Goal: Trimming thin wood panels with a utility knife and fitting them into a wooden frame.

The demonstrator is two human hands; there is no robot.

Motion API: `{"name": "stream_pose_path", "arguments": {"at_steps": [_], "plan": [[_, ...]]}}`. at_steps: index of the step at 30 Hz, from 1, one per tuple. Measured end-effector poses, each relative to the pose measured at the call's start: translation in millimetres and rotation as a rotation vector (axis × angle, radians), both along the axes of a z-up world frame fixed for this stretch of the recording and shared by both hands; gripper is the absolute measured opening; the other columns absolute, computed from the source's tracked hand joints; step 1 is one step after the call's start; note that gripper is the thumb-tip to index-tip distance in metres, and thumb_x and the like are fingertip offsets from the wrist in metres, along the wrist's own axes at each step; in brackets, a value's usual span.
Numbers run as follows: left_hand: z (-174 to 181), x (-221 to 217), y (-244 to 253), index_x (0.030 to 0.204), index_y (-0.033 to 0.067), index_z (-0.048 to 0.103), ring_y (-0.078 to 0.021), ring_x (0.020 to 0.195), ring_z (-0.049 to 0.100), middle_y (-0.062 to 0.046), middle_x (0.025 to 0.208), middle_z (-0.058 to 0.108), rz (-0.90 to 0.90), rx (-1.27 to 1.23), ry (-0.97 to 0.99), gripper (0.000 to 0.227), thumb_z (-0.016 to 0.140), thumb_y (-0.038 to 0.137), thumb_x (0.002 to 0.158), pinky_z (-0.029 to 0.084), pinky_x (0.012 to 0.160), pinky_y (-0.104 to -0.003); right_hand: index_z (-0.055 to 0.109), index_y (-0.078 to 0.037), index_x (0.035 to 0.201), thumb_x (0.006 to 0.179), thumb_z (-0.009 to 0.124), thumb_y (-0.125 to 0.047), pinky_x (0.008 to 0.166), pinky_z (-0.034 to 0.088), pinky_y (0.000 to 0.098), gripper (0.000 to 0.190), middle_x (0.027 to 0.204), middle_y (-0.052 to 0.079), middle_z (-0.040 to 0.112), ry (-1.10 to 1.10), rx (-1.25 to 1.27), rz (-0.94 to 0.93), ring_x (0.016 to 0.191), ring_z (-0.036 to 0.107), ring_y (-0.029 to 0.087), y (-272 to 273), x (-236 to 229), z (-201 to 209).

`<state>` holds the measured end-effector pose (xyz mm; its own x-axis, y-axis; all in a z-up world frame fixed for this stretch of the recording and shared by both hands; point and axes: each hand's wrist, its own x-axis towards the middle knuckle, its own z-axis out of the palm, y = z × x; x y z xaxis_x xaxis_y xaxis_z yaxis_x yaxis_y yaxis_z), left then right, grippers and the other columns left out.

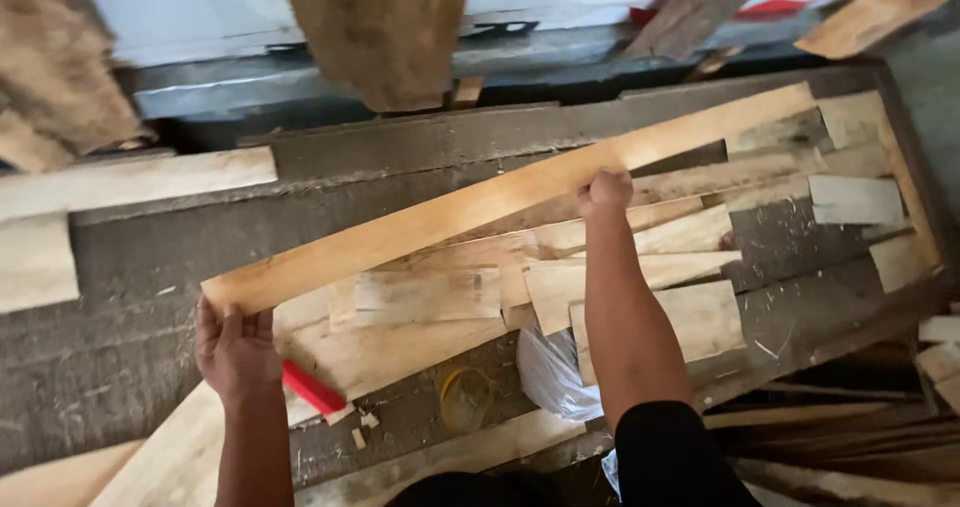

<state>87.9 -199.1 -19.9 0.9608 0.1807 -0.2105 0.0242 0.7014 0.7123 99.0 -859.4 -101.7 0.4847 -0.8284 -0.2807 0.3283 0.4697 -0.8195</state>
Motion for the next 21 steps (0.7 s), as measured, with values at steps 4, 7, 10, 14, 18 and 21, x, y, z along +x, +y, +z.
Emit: {"name": "stream_pose_path", "arguments": {"at_steps": [4,7,10,14,18,21], "plan": [[-2.2,14.0,-36.3,0.151,0.0117,0.052,-0.0247,0.120,0.069,-0.012,0.138,0.065,-0.066,-0.044,0.009,0.046,0.047,-0.001,0.108,0.060,0.104,-0.044,0.056,-0.011,0.119,0.090,0.050,0.015,0.065,0.063,0.0364,0.039,0.110,0.006,0.066,0.017,-0.032,0.014,0.089,0.070,0.022,4.7,5.2,9.9],[23.3,26.5,-84.8,0.150,0.0113,0.053,-0.0236,0.120,0.070,-0.011,0.138,0.066,-0.144,-0.067,0.064,0.044,0.048,0.001,0.108,0.059,0.107,-0.043,0.053,-0.014,0.125,0.091,0.052,0.017,0.062,0.058,0.0336,0.046,0.112,0.007,0.065,0.073,-0.072,0.041,0.087,0.068,0.021,2.4,7.7,20.6],[10.1,38.2,-127.0,0.149,0.0116,0.053,-0.0229,0.118,0.070,-0.008,0.136,0.067,-0.226,-0.026,0.138,0.043,0.050,0.005,0.107,0.059,0.104,-0.042,0.052,-0.016,0.127,0.092,0.054,0.015,0.061,0.057,0.0318,0.047,0.112,0.007,0.064,0.145,-0.114,0.069,0.085,0.067,0.020,-6.2,15.9,25.5],[2.8,47.6,-183.7,0.149,0.0118,0.053,-0.0230,0.116,0.069,-0.007,0.134,0.068,-0.297,-0.009,0.153,0.044,0.053,0.007,0.105,0.059,0.100,-0.040,0.051,-0.017,0.132,0.093,0.056,0.013,0.059,0.057,0.0310,0.050,0.113,0.008,0.065,0.138,-0.138,0.085,0.084,0.068,0.020,-4.0,27.7,15.4],[1.5,53.8,-231.3,0.152,0.0117,0.051,-0.0193,0.114,0.068,-0.004,0.135,0.066,-0.394,-0.048,0.141,0.048,0.058,0.010,0.105,0.059,0.101,-0.036,0.031,-0.019,0.145,0.095,0.058,0.012,0.058,0.060,0.0384,0.064,0.117,0.014,0.061,0.187,-0.097,0.092,0.083,0.069,0.026,25.0,35.8,20.7],[7.3,56.6,-259.9,0.155,0.0127,0.047,-0.0180,0.113,0.068,-0.003,0.137,0.064,-0.456,-0.006,0.152,0.052,0.058,0.011,0.104,0.058,0.100,-0.035,0.014,-0.027,0.153,0.095,0.057,0.010,0.062,0.063,0.0432,0.081,0.121,0.015,0.060,0.243,-0.068,0.104,0.086,0.070,0.028,52.8,38.6,43.3]]}}
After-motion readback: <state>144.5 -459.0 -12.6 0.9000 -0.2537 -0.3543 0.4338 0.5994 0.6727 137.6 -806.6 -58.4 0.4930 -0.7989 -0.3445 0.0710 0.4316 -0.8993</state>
